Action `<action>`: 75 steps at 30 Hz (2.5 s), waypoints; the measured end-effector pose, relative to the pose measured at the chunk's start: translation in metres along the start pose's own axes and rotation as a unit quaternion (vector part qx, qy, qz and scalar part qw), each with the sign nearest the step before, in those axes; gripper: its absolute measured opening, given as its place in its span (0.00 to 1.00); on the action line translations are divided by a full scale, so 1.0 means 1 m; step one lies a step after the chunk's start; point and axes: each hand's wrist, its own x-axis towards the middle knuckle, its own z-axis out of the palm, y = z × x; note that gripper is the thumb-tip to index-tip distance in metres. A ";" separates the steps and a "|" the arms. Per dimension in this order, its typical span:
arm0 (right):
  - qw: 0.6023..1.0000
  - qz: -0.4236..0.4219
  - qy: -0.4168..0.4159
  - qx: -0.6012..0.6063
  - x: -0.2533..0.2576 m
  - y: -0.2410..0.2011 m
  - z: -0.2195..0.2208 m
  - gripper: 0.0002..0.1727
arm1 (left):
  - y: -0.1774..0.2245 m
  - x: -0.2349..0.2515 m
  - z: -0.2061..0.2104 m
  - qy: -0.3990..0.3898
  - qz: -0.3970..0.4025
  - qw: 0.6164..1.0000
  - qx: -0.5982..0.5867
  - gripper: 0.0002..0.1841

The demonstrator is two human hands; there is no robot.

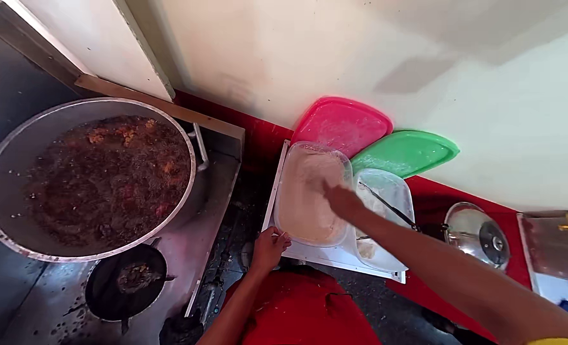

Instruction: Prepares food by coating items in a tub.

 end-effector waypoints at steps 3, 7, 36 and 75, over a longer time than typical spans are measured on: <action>0.995 -0.075 -0.048 -0.055 -0.018 0.024 0.012 0.28 | 0.002 0.000 0.000 0.004 0.003 1.000 -0.001 0.11; 1.000 0.008 0.002 -0.008 0.005 0.026 -0.020 0.27 | 0.004 -0.006 0.002 0.012 0.003 1.000 -0.001 0.11; 0.986 0.009 -0.153 -0.070 -0.060 -0.003 0.001 0.17 | -0.003 -0.005 0.012 0.043 0.014 0.998 -0.045 0.12; 0.942 0.061 -0.270 0.192 -0.038 -0.050 0.014 0.25 | -0.005 0.001 0.003 0.003 0.006 0.999 -0.050 0.10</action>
